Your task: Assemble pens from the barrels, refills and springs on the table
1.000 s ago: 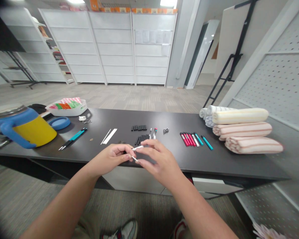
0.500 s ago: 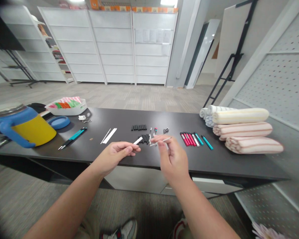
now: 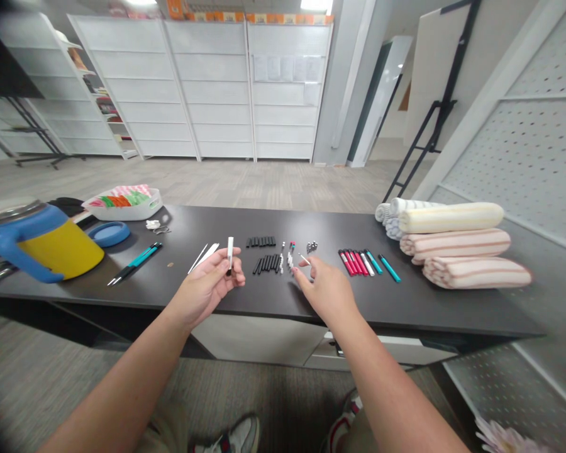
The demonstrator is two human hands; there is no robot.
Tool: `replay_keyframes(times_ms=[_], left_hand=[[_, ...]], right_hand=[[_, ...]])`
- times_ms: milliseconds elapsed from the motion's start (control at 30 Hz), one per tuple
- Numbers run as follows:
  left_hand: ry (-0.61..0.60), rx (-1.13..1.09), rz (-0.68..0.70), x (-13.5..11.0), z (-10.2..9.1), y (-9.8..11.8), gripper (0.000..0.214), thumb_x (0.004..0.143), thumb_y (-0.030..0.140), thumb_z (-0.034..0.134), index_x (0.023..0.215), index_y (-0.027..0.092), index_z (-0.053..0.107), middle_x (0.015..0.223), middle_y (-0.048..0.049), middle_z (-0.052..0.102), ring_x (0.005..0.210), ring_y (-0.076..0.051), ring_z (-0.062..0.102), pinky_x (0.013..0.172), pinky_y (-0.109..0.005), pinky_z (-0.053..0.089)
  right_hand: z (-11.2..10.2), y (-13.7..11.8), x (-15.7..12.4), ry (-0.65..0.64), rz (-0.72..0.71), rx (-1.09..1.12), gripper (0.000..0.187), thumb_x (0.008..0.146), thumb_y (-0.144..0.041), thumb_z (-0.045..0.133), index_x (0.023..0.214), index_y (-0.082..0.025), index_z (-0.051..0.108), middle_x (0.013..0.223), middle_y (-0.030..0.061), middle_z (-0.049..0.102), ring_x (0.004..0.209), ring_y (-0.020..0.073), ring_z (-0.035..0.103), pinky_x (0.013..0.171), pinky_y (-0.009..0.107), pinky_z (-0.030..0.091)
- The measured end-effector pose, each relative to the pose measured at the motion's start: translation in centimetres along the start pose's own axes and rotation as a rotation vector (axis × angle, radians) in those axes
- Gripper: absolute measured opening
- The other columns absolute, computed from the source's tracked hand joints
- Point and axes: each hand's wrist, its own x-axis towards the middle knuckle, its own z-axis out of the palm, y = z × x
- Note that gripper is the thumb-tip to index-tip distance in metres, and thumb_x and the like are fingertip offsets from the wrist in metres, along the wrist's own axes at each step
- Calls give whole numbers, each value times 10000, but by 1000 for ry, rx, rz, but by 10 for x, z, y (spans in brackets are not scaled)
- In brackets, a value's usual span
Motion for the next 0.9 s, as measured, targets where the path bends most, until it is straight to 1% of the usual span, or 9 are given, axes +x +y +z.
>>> replay_keyframes(times_ms=[67,167,267,433,533,600,733,900], left_hand=[[19,-13,11,1,0,-1,210,979,263,665,1160,172,611,869,-10,581,759,-151,620,786,-313,538],[41,-58,-1,2,2,-3,111,968,216,597,1074,181,585,777,24,500,650,-124,534,740,-300,520],[38,-72,-22,2,5,-3,79,962,188,545,1039,186,566,741,37,448,601,-113,463,704,-287,495],[20,-56,-43,2,4,-3,79,963,209,540,1037,189,555,746,38,435,593,-113,436,704,-292,483],[21,-42,-53,2,4,-3,81,956,215,541,1030,186,558,744,37,434,590,-113,428,702,-290,480],[25,-36,-58,3,4,-3,83,946,221,551,1020,185,560,742,37,432,588,-114,425,698,-288,480],[33,-30,-66,3,6,-2,91,929,228,567,1008,184,562,738,38,427,582,-114,417,697,-288,481],[30,-28,-74,3,7,-2,84,933,215,548,1009,181,559,736,40,423,581,-111,410,692,-284,471]], right_hand=[[1,-1,2,-36,18,-36,341,940,-560,639,1057,-259,750,734,13,679,668,208,642,600,292,336],[1,-3,4,-68,42,-59,318,928,-553,664,1025,-267,763,726,19,695,707,223,667,604,290,334],[1,-3,5,-86,39,-75,293,929,-533,670,1009,-268,767,694,10,685,690,223,662,599,293,325],[3,-2,7,-99,23,-98,268,936,-504,658,997,-270,775,659,5,671,648,216,636,585,294,307],[4,0,7,-96,5,-98,274,955,-490,625,999,-266,776,618,-2,634,615,209,614,584,292,301],[4,1,8,-79,-12,-64,288,962,-491,608,996,-258,774,592,-12,600,579,198,585,580,290,301],[6,0,9,-32,-44,79,343,980,-520,571,981,-242,773,566,-24,556,531,174,532,565,290,302],[9,-6,11,-31,-97,106,374,999,-531,546,1020,-244,784,587,-11,583,560,185,551,585,291,323]])
